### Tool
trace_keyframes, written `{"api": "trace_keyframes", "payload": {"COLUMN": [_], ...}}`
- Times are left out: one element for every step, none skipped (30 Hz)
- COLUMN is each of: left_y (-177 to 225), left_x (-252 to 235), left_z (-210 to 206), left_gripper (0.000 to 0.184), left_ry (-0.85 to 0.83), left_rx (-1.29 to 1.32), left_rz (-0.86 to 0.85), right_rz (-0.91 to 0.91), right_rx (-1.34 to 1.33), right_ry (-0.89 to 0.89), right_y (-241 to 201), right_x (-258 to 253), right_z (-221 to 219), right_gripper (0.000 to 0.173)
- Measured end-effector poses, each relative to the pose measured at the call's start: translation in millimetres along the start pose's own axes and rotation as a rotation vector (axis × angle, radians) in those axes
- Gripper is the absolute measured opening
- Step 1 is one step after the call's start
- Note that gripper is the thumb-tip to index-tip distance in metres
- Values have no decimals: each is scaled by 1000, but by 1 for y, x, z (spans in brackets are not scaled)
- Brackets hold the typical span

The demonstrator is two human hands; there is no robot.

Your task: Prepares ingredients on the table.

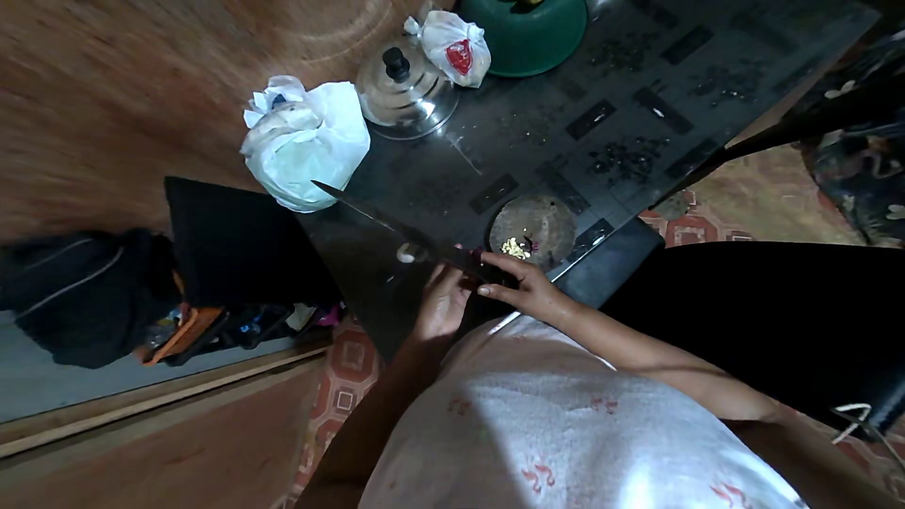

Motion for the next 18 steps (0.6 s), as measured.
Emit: {"api": "trace_keyframes", "payload": {"left_y": [0, 0, 0, 0, 0, 1, 1, 2, 2, 2, 1, 0, -2, -2, -3, -2, -1, 0], "left_x": [0, 0, 0, 0, 0, 0, 0, 0, 0, 0, -1, -1, -2, -2, -1, -1, -1, -1], "left_z": [0, -1, -2, -2, -2, -2, -2, -3, -3, -2, -2, -2, -2, -3, -3, -4, -4, -4], "left_gripper": [30, 33, 35, 35, 35, 35, 35, 34, 33, 33, 32, 31, 30, 29, 28, 27, 27, 28], "left_ry": [-1, -4, -8, -9, -14, -16, -14, -11, -12, -17, -16, -10, 2, 12, 21, 30, 34, 35], "left_rx": [-13, -26, -34, -39, -42, -45, -50, -55, -59, -58, -52, -40, -26, -15, -9, -7, -14, -25], "left_rz": [-2, -1, 0, 0, -3, -6, -10, -15, -21, -26, -28, -24, -15, -3, 6, 11, 11, 6], "right_rz": [-11, -22, -27, -28, -28, -26, -24, -22, -19, -16, -12, -10, -14, -22, -36, -47, -61, -85], "right_rx": [-8, -18, -31, -45, -57, -64, -70, -75, -76, -77, -79, -75, -66, -60, -59, -68, -83, -106], "right_ry": [-7, -18, -23, -22, -22, -19, -19, -22, -25, -29, -30, -24, -13, -6, -5, -7, -11, -19], "right_y": [-1, -1, -2, -3, -4, -4, -4, -4, -4, -3, -2, -2, -2, -2, -2, -2, -2, -3], "right_x": [1, 1, 2, 2, 2, 2, 2, 2, 2, 2, 2, 1, 1, 0, 0, -1, -1, -1], "right_z": [0, -1, -2, -3, -3, -3, -3, -3, -2, -3, -3, -3, -3, -3, -2, -2, -1, -1], "right_gripper": [59, 61, 63, 64, 64, 64, 63, 63, 62, 61, 59, 58, 57, 56, 56, 56, 55, 55]}}
Point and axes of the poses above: each hand's wrist, its own x-axis away from the middle knuckle, its own z-axis out of the back of the hand, y = z × x, the point moved 5 cm from there along -x, towards the middle knuckle, and after that the axes turned 3 degrees about -z, right-handed, at the moved point
